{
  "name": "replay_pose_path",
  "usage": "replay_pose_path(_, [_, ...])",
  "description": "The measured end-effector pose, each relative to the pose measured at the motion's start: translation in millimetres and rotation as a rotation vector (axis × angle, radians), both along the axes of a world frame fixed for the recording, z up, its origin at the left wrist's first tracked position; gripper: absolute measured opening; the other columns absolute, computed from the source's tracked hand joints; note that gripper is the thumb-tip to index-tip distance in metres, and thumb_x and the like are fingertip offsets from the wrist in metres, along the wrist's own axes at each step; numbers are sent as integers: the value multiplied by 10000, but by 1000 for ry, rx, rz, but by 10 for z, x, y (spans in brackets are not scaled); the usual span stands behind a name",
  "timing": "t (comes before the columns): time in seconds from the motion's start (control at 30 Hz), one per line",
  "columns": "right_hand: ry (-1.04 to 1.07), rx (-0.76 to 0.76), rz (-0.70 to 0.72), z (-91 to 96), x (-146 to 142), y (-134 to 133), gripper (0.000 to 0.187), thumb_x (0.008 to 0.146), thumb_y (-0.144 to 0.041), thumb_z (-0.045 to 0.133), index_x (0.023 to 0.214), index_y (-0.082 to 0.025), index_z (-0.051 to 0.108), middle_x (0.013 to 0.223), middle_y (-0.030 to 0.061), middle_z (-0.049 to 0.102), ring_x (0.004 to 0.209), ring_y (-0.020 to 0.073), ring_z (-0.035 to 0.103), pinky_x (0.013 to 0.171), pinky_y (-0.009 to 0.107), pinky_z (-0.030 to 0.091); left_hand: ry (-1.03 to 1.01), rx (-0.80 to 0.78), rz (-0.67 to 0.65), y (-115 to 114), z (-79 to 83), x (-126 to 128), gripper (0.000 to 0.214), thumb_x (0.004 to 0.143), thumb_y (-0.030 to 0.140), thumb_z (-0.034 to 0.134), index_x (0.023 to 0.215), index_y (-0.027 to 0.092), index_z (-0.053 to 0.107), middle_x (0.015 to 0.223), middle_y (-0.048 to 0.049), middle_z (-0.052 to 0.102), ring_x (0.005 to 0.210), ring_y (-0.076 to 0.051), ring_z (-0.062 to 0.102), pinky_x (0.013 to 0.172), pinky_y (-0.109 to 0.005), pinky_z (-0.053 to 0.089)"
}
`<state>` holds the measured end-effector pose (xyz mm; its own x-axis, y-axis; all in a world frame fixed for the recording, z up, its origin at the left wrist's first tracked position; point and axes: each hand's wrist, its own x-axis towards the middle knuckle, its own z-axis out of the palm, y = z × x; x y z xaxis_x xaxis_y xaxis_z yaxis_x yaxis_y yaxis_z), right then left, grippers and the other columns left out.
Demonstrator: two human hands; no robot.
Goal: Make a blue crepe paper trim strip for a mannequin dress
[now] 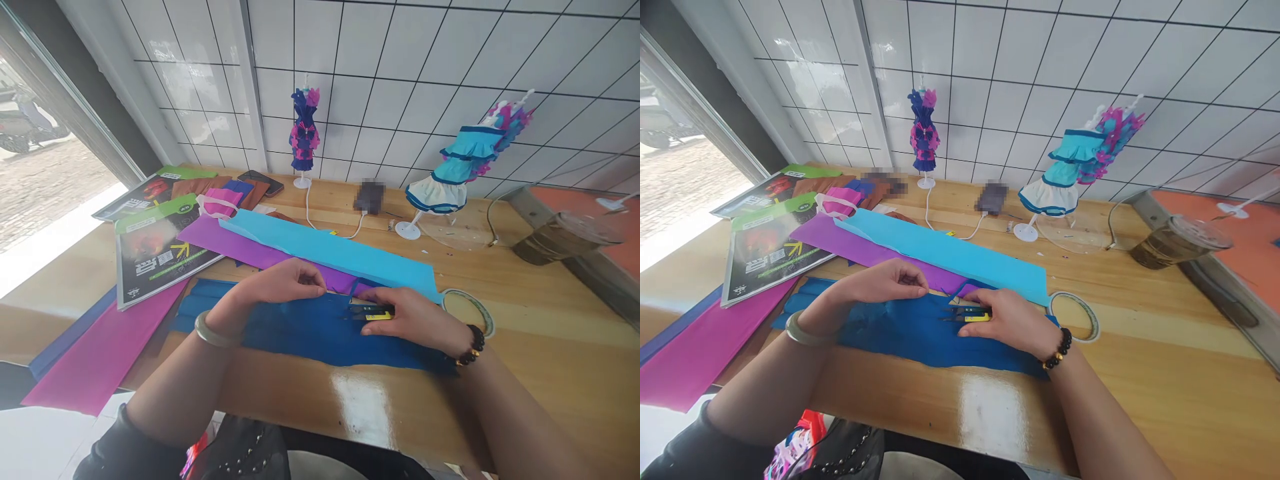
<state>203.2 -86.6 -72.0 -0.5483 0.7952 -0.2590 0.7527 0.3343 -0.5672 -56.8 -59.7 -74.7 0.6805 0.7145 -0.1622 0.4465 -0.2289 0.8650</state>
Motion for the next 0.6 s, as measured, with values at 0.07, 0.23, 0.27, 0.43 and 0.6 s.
replay_pose_path(0.07, [-50,-2,6,6,37,11,525,691,-545,624,1132,-263,595,1042,20,666,886,236,604,698,296,442,4,-17,0,3,-3,-1,250,793,361,524,853,154,651,760,-14,603,655,-103,503,583,-210,401])
replay_pose_path(0.23, [-189,-16,6,32,97,28,239,789,-424,513,824,-237,658,758,1,666,648,168,564,544,256,371,16,-41,19,9,-15,-3,300,784,408,523,883,163,663,752,-11,605,631,-100,496,564,-217,394])
replay_pose_path(0.27, [-194,-18,3,39,115,32,234,796,-413,499,785,-233,648,731,-3,654,632,159,550,533,252,361,22,-40,20,10,-11,-3,312,782,420,526,910,171,665,769,-12,616,641,-103,505,569,-218,397])
replay_pose_path(0.43, [-228,-49,-39,89,312,58,207,765,-416,522,741,-239,627,640,-26,606,562,138,507,487,241,335,54,-39,11,12,29,-17,392,773,464,549,1046,197,638,912,-26,650,776,-136,559,664,-228,426])
replay_pose_path(0.6, [-235,-33,-88,83,631,115,228,743,-445,543,719,-240,640,662,-15,625,583,159,535,497,257,366,73,-93,10,22,-23,-41,388,745,447,591,1025,184,646,866,-28,677,772,-147,596,685,-233,444])
